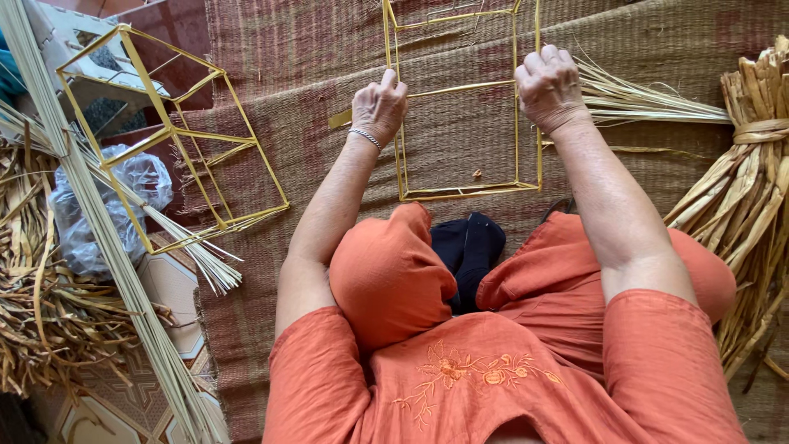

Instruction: The person sits on a woven mat and weaves thin bamboo strips around a rectangular metal frame. They use their hands to thread the strips through the frame's grid and secure them with adhesive tape. The person uses scissors to trim the excess bamboo and tape during the process.

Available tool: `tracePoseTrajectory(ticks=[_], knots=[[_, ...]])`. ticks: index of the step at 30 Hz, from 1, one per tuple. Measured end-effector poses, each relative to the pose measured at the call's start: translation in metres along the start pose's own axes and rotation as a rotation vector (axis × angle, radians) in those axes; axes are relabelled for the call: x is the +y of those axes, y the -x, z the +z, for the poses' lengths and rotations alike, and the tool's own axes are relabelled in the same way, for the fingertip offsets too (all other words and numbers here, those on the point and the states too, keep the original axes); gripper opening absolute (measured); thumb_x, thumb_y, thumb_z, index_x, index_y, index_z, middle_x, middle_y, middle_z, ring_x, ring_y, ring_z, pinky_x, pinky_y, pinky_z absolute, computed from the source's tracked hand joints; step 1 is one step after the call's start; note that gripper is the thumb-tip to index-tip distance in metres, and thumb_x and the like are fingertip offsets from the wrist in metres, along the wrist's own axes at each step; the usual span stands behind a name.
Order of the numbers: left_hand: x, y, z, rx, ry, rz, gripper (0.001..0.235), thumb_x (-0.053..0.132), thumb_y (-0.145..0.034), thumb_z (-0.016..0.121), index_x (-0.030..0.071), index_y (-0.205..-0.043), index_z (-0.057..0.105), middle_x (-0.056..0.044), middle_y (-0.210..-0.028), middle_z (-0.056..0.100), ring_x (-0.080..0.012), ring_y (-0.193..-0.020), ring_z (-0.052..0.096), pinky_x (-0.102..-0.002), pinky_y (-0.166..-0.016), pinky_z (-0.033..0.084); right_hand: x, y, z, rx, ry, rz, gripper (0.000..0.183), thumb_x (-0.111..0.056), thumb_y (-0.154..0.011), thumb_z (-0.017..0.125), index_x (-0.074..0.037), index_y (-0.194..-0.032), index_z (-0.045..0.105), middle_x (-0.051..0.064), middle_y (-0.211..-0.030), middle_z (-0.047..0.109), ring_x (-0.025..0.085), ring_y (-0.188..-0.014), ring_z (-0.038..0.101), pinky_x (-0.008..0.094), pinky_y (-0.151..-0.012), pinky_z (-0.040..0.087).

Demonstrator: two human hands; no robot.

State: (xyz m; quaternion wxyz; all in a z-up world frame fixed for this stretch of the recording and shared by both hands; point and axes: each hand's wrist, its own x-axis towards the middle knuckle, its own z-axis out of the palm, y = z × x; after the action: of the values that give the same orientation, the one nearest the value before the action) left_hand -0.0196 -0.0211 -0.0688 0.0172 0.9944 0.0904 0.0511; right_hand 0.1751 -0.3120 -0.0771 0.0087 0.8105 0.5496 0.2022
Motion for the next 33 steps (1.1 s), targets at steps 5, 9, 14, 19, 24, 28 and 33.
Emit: tracePoseTrajectory(ticks=[5,9,14,19,24,28,33], knots=[[0.003,0.003,0.004,0.085,-0.043,0.039,0.006,0.01,-0.092,0.069,0.01,-0.088,0.065,-0.008,-0.098,0.061,-0.0264,-0.073,0.072,-0.044,-0.059,0.06,-0.027,-0.019,-0.013,-0.023,0.048,-0.031,0.024,-0.004,-0.096,0.071,-0.011,-0.075,0.065,0.004,-0.089,0.065,0.021,-0.098,0.06,0.038,-0.085,0.051],[0.004,0.003,-0.001,0.066,0.062,-0.011,0.01,0.014,-0.091,0.069,0.009,-0.083,0.064,-0.009,-0.098,0.062,-0.0278,-0.07,0.072,-0.045,-0.057,0.06,-0.046,-0.037,-0.02,-0.037,0.077,-0.087,0.016,-0.007,-0.095,0.069,-0.015,-0.081,0.068,0.003,-0.09,0.066,0.023,-0.104,0.062,0.047,-0.102,0.049],[0.003,0.008,-0.027,0.008,0.251,-0.079,0.038,0.027,-0.085,0.078,0.014,-0.116,0.06,-0.012,-0.106,0.062,-0.0309,-0.078,0.073,-0.044,-0.064,0.061,-0.104,-0.077,-0.025,-0.029,-0.045,-0.096,0.016,-0.01,-0.093,0.065,-0.015,-0.105,0.073,0.004,-0.097,0.07,0.023,-0.104,0.061,0.051,-0.106,0.044],[-0.012,0.025,-0.067,-0.058,0.624,-0.169,0.093,0.024,-0.079,0.082,0.019,-0.157,0.031,-0.016,-0.117,0.063,-0.0322,-0.089,0.072,-0.044,-0.081,0.06,-0.15,-0.111,-0.026,-0.263,-0.782,0.132,0.017,-0.017,-0.103,0.064,-0.004,-0.112,0.069,0.015,-0.096,0.069,0.031,-0.096,0.062,0.051,-0.094,0.048],[-0.059,0.05,-0.066,-0.279,0.823,-0.267,0.076,0.028,-0.082,0.086,0.019,-0.148,0.048,-0.013,-0.116,0.071,-0.0249,-0.103,0.072,-0.038,-0.094,0.059,-0.159,-0.123,-0.028,-0.279,-1.031,0.337,0.016,-0.019,-0.098,0.069,-0.003,-0.096,0.071,0.014,-0.091,0.071,0.029,-0.086,0.068,0.045,-0.082,0.055],[-0.072,0.072,-0.034,-0.342,0.83,-0.483,0.045,0.024,-0.081,0.087,0.015,-0.122,0.07,-0.008,-0.111,0.076,-0.0193,-0.101,0.073,-0.034,-0.091,0.059,-0.159,-0.123,-0.033,-0.225,-1.08,0.383,0.015,-0.018,-0.091,0.076,-0.003,-0.09,0.073,0.011,-0.083,0.071,0.023,-0.075,0.068,0.04,-0.071,0.057],[-0.074,0.068,-0.034,0.101,1.159,-0.182,0.017,0.007,-0.083,0.09,0.006,-0.093,0.076,-0.006,-0.118,0.074,-0.0183,-0.107,0.069,-0.033,-0.093,0.061,-0.134,-0.123,-0.063,-0.317,-1.3,0.599,0.007,-0.012,-0.098,0.073,-0.006,-0.096,0.074,0.005,-0.086,0.071,0.014,-0.071,0.063,0.031,-0.061,0.057]])
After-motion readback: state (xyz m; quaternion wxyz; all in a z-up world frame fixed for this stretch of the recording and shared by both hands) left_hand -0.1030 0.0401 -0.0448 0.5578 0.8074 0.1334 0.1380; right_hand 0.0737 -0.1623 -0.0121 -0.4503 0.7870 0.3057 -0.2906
